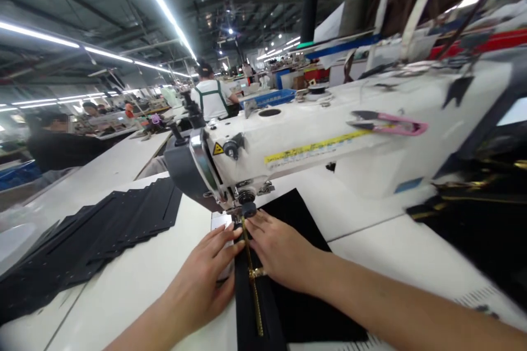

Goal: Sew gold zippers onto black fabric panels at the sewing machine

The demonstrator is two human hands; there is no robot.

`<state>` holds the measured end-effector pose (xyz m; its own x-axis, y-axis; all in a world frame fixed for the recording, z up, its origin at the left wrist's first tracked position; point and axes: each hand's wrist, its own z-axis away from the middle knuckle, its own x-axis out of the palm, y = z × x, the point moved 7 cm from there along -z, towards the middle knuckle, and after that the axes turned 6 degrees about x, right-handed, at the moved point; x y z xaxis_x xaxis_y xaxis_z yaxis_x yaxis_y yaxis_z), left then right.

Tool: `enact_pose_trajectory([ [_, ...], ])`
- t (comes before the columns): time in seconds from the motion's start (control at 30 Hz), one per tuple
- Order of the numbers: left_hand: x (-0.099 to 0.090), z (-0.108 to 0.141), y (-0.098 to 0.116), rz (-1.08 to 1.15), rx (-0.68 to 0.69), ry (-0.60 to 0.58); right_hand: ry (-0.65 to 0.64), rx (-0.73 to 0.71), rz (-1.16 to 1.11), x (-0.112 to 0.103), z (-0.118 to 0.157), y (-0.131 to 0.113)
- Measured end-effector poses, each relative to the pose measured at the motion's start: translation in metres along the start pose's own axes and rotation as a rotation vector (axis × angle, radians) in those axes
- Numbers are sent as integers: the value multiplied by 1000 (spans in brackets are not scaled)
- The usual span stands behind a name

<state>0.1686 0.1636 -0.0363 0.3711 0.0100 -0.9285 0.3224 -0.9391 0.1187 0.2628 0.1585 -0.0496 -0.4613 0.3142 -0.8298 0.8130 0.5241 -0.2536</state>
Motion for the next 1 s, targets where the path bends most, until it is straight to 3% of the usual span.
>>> enact_pose_trajectory([
  [0.13, -3, -2, 1, -44, 16, 44, 1, 36, -103, -8, -3, 2],
  [0.4, -7, 16, 24, -102, 63, 206, -187, 162, -23, -8, 27, -23],
  [1.0, 0, 2, -3, -83, 47, 142, -95, 97, 38, -1, 4, -6],
])
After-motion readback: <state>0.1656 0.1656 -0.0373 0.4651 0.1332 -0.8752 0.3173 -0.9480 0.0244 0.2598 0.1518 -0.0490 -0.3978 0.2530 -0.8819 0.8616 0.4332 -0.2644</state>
